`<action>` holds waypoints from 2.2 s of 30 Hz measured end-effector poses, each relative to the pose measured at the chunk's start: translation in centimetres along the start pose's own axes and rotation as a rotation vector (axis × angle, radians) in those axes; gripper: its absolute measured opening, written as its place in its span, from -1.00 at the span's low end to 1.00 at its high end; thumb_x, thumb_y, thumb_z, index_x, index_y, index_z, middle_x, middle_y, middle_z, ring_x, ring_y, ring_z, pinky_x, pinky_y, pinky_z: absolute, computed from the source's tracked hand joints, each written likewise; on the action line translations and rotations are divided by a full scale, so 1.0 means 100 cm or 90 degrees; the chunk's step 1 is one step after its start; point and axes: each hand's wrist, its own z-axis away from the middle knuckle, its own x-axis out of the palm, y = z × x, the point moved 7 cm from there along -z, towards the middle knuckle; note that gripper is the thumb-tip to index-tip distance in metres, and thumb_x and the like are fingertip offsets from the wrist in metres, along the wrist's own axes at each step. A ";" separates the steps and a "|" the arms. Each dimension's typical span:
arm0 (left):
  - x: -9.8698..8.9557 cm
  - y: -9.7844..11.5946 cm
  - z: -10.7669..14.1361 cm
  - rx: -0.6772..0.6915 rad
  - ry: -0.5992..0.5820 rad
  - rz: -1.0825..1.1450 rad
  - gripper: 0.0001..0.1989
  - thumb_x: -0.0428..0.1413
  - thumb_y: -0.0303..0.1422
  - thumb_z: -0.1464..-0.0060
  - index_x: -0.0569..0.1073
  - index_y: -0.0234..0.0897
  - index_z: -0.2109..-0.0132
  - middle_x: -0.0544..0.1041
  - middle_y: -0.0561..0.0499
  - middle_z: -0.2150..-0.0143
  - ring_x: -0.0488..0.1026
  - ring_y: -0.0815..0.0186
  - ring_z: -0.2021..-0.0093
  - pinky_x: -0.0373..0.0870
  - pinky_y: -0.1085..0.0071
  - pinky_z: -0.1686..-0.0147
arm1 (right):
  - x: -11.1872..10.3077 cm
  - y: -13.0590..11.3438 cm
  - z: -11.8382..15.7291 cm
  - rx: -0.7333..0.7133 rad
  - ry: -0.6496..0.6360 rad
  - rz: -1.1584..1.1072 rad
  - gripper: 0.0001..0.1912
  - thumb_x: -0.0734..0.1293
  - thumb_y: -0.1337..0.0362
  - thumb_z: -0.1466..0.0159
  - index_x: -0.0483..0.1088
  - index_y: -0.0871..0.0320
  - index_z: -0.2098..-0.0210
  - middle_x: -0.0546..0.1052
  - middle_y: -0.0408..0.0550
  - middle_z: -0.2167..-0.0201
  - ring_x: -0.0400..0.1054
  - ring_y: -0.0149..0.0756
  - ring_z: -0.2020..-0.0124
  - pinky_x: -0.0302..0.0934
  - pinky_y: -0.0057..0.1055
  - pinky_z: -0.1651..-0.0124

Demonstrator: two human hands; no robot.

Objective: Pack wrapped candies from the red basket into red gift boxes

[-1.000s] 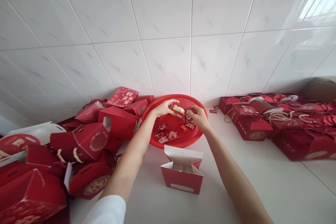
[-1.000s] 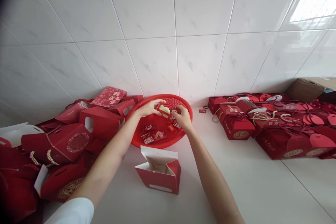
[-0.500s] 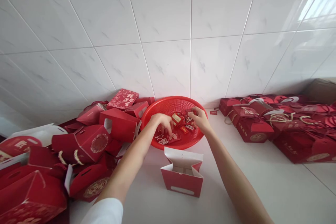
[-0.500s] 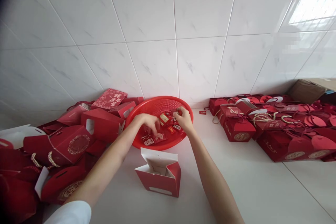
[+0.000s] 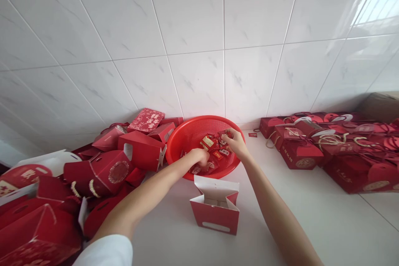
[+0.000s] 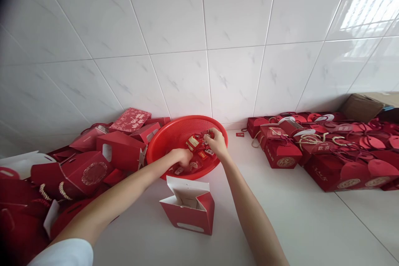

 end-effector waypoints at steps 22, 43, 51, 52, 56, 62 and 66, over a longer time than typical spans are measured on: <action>-0.006 0.046 0.005 0.120 -0.043 0.031 -0.82 0.30 -0.26 0.07 0.48 -0.22 0.44 0.50 0.05 0.45 0.45 0.20 0.35 0.33 0.35 0.34 | -0.001 0.001 0.001 0.015 0.011 -0.013 -0.80 0.33 0.14 -0.04 0.40 0.11 0.38 0.46 -0.14 0.49 0.33 -0.29 0.46 0.21 -0.38 0.45; -0.066 -0.023 0.018 -0.214 0.305 0.057 -0.88 0.21 -0.28 -0.17 0.60 -0.17 0.18 0.65 -0.10 0.01 0.57 0.08 -0.03 0.45 0.35 0.13 | -0.005 0.000 -0.001 0.009 0.037 -0.043 -0.78 0.35 0.12 -0.04 0.39 0.10 0.37 0.40 -0.19 0.52 0.27 -0.31 0.47 0.19 -0.36 0.40; -0.071 -0.027 0.021 -0.230 0.341 0.032 -0.86 0.23 -0.36 -0.13 0.59 -0.29 0.16 0.62 -0.27 -0.01 0.57 -0.01 -0.02 0.47 0.28 0.12 | -0.005 -0.001 -0.001 0.004 0.042 -0.040 -0.77 0.35 0.11 -0.03 0.38 0.11 0.38 0.42 -0.18 0.51 0.29 -0.31 0.45 0.22 -0.35 0.37; -0.072 -0.022 0.022 -0.196 0.347 0.034 -0.86 0.20 -0.36 -0.15 0.59 -0.26 0.15 0.63 -0.21 0.01 0.58 0.05 0.00 0.47 0.32 0.13 | -0.005 0.000 -0.001 0.008 0.042 -0.042 -0.77 0.35 0.11 -0.03 0.38 0.11 0.37 0.43 -0.17 0.50 0.30 -0.30 0.44 0.21 -0.36 0.38; -0.058 0.004 0.016 0.008 0.188 0.115 -0.84 0.12 -0.34 -0.20 0.59 -0.23 0.27 0.66 -0.02 0.31 0.60 0.23 0.27 0.45 0.45 0.29 | -0.005 -0.001 0.001 0.011 0.034 -0.052 -0.76 0.35 0.11 -0.05 0.39 0.11 0.35 0.46 -0.15 0.48 0.31 -0.28 0.42 0.22 -0.36 0.40; -0.051 -0.013 0.007 -0.083 0.165 0.083 -0.72 0.08 -0.47 -0.15 0.58 -0.22 0.03 0.62 -0.02 0.40 0.58 0.20 0.34 0.43 0.39 0.27 | -0.007 -0.004 0.000 -0.003 0.055 -0.047 -0.80 0.34 0.14 -0.04 0.39 0.11 0.38 0.44 -0.17 0.51 0.29 -0.30 0.44 0.22 -0.37 0.39; -0.052 -0.010 -0.005 0.014 0.233 0.017 -0.55 0.19 -0.36 -0.09 0.51 0.00 -0.15 0.60 0.00 0.04 0.53 0.13 -0.01 0.37 0.34 0.00 | -0.007 -0.004 0.000 -0.006 0.058 -0.053 -0.79 0.34 0.13 -0.05 0.39 0.11 0.37 0.45 -0.14 0.46 0.30 -0.29 0.41 0.23 -0.35 0.36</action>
